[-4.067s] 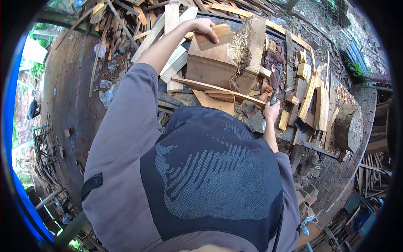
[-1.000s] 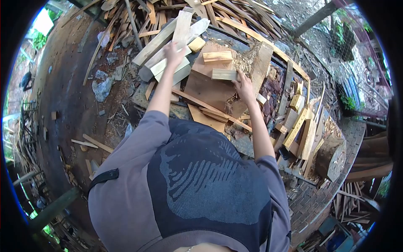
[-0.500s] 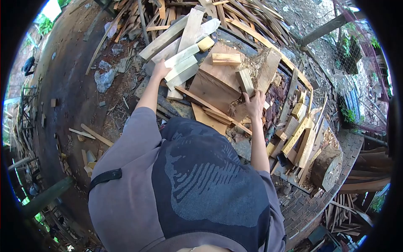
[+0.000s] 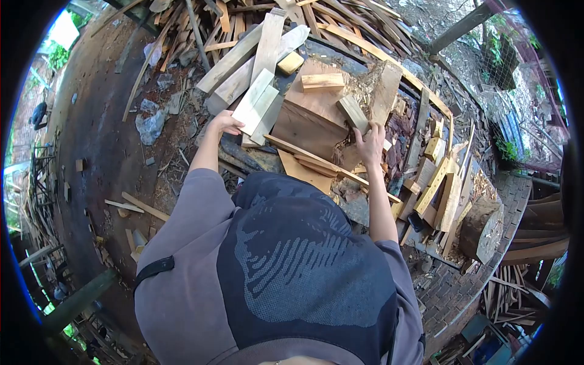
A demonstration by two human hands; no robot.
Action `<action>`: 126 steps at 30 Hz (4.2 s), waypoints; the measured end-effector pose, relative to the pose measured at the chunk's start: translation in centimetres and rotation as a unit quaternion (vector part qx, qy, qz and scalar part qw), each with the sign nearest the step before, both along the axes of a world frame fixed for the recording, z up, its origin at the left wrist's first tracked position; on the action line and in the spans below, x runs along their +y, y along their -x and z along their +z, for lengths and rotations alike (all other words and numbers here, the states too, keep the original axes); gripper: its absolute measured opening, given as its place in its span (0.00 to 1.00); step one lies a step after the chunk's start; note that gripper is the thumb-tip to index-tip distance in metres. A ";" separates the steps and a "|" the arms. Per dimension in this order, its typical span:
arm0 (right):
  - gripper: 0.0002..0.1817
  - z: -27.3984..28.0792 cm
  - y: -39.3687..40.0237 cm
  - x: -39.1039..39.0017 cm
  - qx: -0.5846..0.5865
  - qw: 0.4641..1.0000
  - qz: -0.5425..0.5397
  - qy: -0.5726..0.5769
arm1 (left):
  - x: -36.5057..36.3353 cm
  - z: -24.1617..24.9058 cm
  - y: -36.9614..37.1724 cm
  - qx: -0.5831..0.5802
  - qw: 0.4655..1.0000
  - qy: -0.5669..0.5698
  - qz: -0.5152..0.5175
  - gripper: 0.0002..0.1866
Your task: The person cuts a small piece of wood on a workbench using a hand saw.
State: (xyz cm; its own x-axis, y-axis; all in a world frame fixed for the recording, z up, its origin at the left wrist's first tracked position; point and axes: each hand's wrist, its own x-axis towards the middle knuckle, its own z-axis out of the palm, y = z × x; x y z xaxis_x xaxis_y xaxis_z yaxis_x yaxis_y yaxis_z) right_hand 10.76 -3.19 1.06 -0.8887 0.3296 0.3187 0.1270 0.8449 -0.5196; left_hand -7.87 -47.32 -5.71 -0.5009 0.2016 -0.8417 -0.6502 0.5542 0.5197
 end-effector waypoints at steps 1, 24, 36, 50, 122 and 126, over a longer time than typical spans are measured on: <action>0.27 0.1 0.2 -0.2 0.012 1.000 -0.002 0.000 | -0.3 -0.4 -0.4 0.008 1.000 -0.006 0.006 0.20; 0.34 0.7 -0.5 0.8 -0.046 0.998 -0.038 -0.032 | -2.7 -5.2 -3.3 0.335 0.928 0.033 0.157 0.35; 0.09 -0.1 -4.4 0.6 0.020 0.997 -0.062 0.047 | 8.6 1.7 -8.0 0.435 0.817 0.352 -0.141 0.40; 0.29 2.7 0.6 -1.1 -0.030 0.998 -0.024 -0.056 | 10.1 -0.2 -5.9 0.316 0.893 0.296 -0.123 0.37; 0.33 1.8 7.1 -7.4 -0.125 0.969 0.068 0.201 | 21.7 5.6 -8.4 0.011 0.918 -0.342 0.198 0.18; 0.21 3.2 6.7 -6.5 -0.064 0.987 0.051 0.137 | 21.9 6.0 -8.4 0.017 0.921 -0.332 0.204 0.20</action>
